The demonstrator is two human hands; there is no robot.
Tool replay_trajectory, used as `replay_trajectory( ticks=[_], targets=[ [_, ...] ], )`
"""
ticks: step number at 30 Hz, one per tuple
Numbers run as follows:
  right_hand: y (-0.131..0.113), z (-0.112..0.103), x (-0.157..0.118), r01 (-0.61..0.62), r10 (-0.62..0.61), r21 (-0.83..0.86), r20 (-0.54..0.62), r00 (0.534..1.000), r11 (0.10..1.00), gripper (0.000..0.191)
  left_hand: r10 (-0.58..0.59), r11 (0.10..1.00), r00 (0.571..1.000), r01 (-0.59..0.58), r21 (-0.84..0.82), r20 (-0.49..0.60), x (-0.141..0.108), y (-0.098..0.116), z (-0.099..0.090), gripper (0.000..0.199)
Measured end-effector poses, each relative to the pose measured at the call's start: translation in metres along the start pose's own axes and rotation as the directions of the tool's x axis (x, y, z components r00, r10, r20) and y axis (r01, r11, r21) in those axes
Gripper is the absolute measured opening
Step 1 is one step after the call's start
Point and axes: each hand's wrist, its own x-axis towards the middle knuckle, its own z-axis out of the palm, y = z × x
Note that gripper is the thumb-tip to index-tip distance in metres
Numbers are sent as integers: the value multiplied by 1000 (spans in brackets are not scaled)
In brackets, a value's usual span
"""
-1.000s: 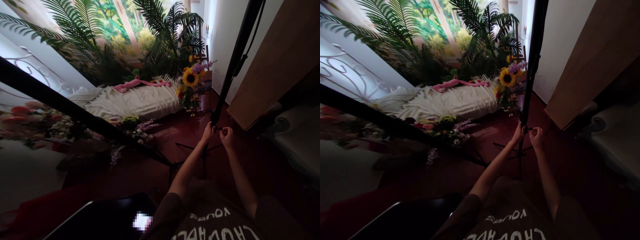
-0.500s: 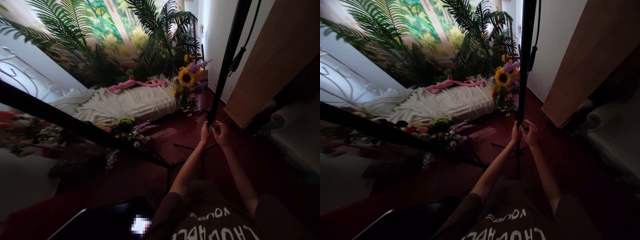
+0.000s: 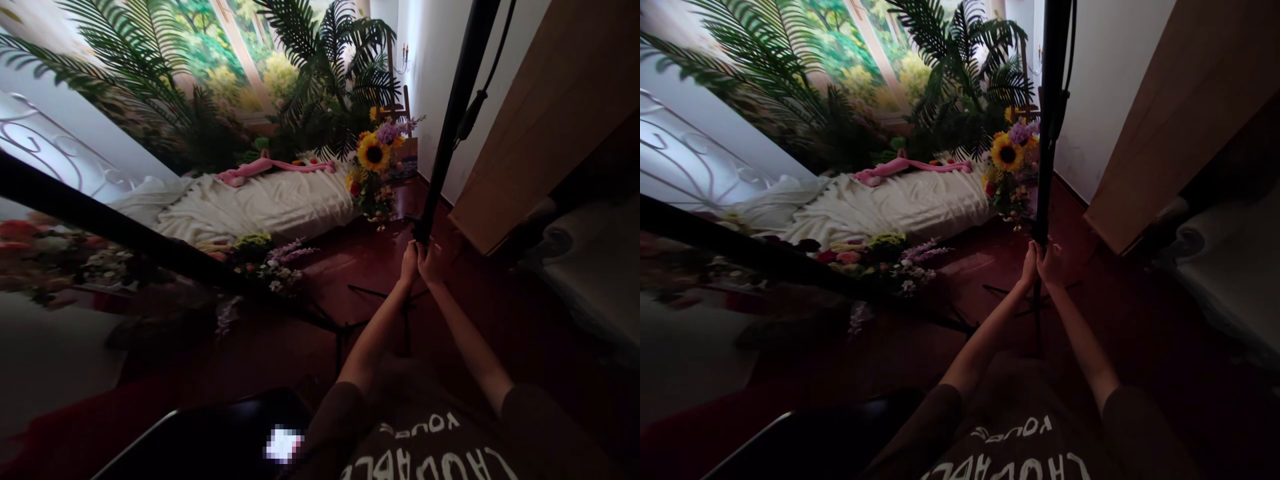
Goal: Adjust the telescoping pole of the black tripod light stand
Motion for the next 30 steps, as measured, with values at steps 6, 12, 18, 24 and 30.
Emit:
replay_trajectory(
  ticks=[6,12,18,24,30],
  targets=[
    [0,3,2,-6,9,103,-36,999,995,50,10,1000,999,-9,-15,54,-2,5,-6,35],
    [-31,-13,25,4,-1,230,-12,1000,973,48,59,998,997,-57,-29,56,-6,4,-10,45],
    [-63,-19,54,32,-4,285,-98,995,958,45,52,999,997,-51,-16,53,-6,1,-8,41],
    [-67,-6,55,-118,161,405,-74,984,907,45,68,996,997,-65,-58,42,-2,-2,-5,45],
    [-66,-5,59,-303,302,483,82,950,822,46,120,989,992,-117,-87,38,0,-6,-3,40]
  ],
)
